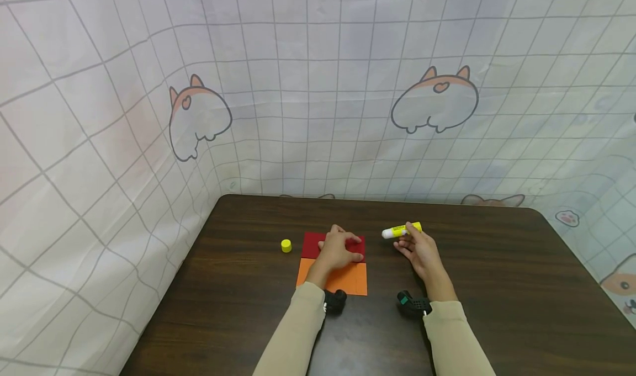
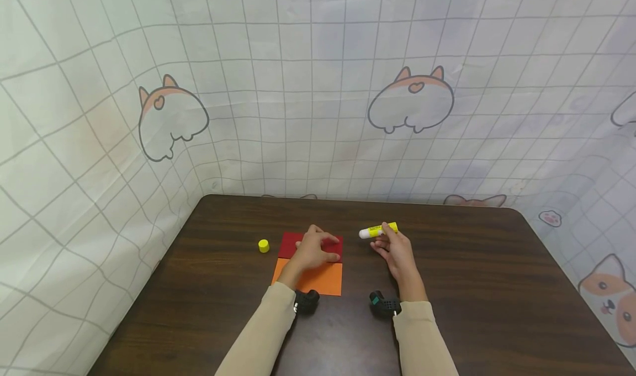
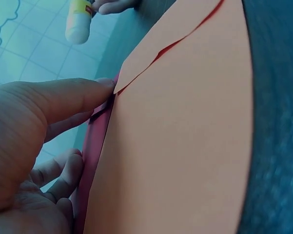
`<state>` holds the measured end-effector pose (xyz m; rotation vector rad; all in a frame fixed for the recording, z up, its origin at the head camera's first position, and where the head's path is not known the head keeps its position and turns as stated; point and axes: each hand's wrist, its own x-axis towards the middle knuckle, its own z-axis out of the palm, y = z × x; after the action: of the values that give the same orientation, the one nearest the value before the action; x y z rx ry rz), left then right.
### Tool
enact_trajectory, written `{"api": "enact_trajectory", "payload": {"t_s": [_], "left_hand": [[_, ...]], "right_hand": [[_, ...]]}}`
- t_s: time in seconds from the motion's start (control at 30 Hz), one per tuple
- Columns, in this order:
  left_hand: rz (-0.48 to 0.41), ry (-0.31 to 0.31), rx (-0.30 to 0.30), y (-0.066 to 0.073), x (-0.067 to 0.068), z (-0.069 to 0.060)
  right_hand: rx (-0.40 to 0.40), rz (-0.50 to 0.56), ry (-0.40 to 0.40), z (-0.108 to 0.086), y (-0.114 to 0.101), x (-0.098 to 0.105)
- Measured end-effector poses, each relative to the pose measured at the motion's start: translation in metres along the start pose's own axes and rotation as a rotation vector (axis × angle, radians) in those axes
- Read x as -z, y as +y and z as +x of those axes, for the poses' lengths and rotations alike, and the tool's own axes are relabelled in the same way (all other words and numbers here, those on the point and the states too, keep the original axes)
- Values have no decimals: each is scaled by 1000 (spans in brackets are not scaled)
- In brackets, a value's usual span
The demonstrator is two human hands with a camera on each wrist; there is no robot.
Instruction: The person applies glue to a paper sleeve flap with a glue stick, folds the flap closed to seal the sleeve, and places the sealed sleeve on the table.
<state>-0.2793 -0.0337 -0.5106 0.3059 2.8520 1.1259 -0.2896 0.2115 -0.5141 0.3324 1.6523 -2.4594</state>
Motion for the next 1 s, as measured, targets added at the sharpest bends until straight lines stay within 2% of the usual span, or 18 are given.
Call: {"api": "enact_trajectory", "payload": {"t_s": [0.77,1.0], "left_hand": [[-13,20,10,2,-2,0],[-24,18,14,2,-2,0]], "right_hand": [[-4,-2,-3,0,-1,0],[13,-14,-27,-2,-1,0]]}}
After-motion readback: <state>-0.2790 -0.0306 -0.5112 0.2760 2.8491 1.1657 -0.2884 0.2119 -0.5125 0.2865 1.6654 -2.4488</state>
